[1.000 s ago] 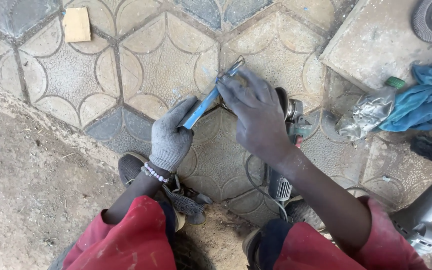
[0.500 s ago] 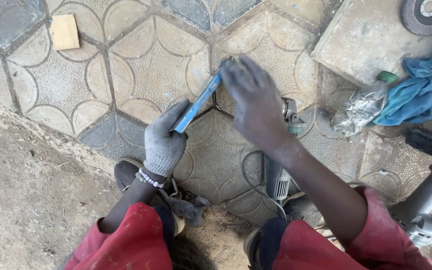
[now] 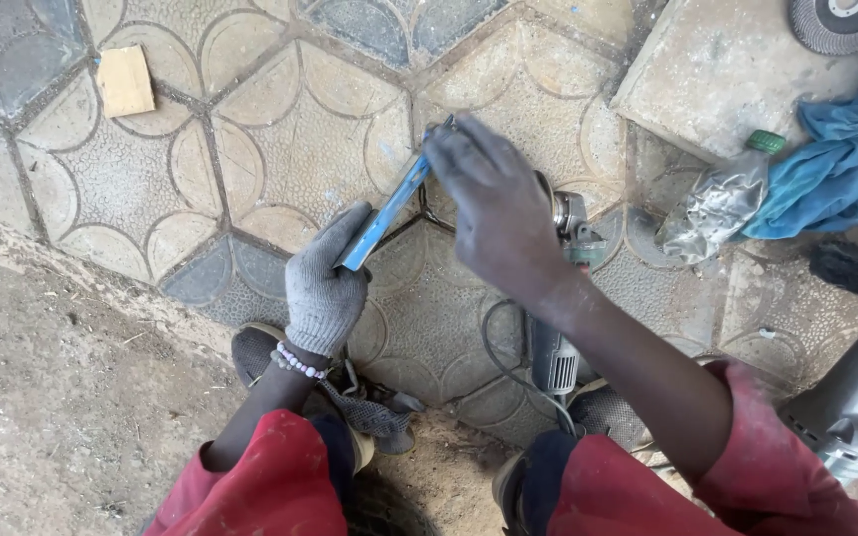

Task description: Smoothing the sharp edges of a rectangular metal plate using a handheld angle grinder.

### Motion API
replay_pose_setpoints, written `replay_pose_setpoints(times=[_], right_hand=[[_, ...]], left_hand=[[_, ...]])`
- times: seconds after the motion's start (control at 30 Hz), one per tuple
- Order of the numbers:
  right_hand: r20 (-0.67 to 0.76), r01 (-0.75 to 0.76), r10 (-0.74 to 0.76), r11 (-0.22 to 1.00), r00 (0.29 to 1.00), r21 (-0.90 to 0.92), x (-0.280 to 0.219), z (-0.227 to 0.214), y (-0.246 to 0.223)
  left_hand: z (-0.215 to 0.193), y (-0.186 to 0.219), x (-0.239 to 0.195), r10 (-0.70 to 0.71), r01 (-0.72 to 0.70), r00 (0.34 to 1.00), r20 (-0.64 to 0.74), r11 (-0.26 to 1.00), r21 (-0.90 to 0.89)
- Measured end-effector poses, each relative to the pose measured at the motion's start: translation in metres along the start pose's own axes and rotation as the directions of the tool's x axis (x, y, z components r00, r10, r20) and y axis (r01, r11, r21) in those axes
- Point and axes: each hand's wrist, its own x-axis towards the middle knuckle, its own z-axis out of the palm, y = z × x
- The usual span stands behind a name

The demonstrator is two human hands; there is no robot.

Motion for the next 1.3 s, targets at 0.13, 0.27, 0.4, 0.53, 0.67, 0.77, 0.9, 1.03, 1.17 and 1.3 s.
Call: replay_pose_setpoints(times=[0.13, 0.27, 0.4, 0.53, 0.67, 0.77, 0.9, 1.03, 1.17, 1.3], right_hand=[[-0.078, -0.01, 0.005, 0.997, 0.997, -0.072, 0.006, 0.022, 0.023], [-0.425, 0.147, -0.233, 0.963, 0.875, -0.225, 0.01, 0.038, 0.04], [-0.383, 0.068, -0.101, 0.993, 0.918, -0.099, 0.011, 0.031, 0.052], [-0.429, -0.111, 0.111, 0.993, 0.897, 0.025, -0.008, -0.027, 0.129], [-0.388, -0.343, 0.324, 0.939, 0.863, 0.022, -0.028, -0.06, 0.213], [-0.387, -0.377, 0.325, 0.924, 0.863, -0.064, -0.058, -0.078, 0.207], [0.037, -0.76, 0.776, 0.606, 0.63, 0.236, -0.111, -0.095, 0.082], [0.435, -0.926, 0.833, 0.218, 0.341, 0.309, -0.157, -0.04, 0.028], [0.463, -0.942, 0.843, 0.136, 0.272, 0.307, -0.165, -0.003, 0.023], [0.415, -0.934, 0.863, 0.157, 0.289, 0.322, -0.16, -0.016, 0.03]], left_hand=[[-0.002, 0.003, 0.0, -0.02, 0.02, 1.0, 0.002, 0.999, -0.033], [0.001, -0.004, 0.001, 0.006, -0.006, 1.0, 0.013, 1.0, -0.03], [0.001, -0.005, 0.0, -0.005, 0.005, 1.0, 0.0, 1.0, -0.025], [0.002, -0.045, -0.003, 0.112, -0.12, 0.988, 0.105, 0.991, 0.065], [0.0, -0.045, -0.002, 0.122, -0.128, 0.987, 0.102, 0.99, 0.056], [-0.001, -0.041, 0.0, 0.121, -0.129, 0.986, 0.112, 0.989, 0.071], [-0.006, -0.036, 0.002, 0.103, -0.117, 0.988, 0.111, 0.986, 0.12], [-0.002, -0.018, 0.006, -0.008, 0.007, 1.0, 0.009, 1.0, 0.013], [0.0, -0.016, 0.006, -0.027, 0.027, 1.0, 0.003, 0.997, -0.077], [0.002, -0.03, 0.007, 0.001, 0.0, 1.0, 0.014, 0.998, -0.055]])
